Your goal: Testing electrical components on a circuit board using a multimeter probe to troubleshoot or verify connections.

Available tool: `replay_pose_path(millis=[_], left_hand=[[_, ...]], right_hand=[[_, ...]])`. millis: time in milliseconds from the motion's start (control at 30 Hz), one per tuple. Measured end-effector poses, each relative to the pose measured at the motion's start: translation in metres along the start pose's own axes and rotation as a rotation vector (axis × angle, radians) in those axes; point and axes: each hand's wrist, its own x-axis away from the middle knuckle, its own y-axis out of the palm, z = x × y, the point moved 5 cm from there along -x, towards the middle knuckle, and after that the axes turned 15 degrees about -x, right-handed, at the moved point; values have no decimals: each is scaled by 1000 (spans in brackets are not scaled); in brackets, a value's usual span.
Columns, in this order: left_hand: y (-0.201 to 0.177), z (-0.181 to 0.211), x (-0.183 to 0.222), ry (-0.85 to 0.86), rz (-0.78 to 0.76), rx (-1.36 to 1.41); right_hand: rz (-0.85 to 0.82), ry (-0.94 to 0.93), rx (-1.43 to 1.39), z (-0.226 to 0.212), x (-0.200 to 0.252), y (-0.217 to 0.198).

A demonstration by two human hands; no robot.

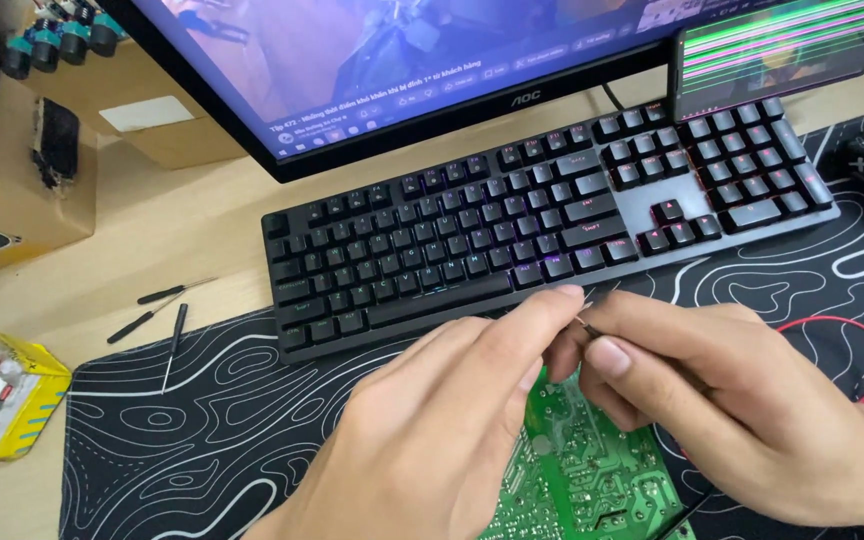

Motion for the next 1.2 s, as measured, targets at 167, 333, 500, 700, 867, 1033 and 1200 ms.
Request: replay_pose_path(millis=[167, 333, 500, 700, 867, 1033, 1200], left_hand=[[-3, 3, -5, -121, -33, 52], [-6, 3, -6, -199, -2, 71], [-8, 1, -7, -213, 14, 46], [1, -12, 0, -341, -63, 27], [-4, -3, -6, -153, 43, -24], [-5, 0, -7, -148, 33, 22], [-2, -4, -4, -288, -31, 49]], right_hand=[[-8, -17, 56, -3, 0, 0], [-16, -64, 121, -8, -2, 1], [20, -104, 134, -19, -4, -2], [139, -1, 158, -8, 3, -7], [176, -7, 158, -3, 5, -7], [167, -8, 124, -2, 5, -6], [226, -32, 79, -10, 2, -2]])
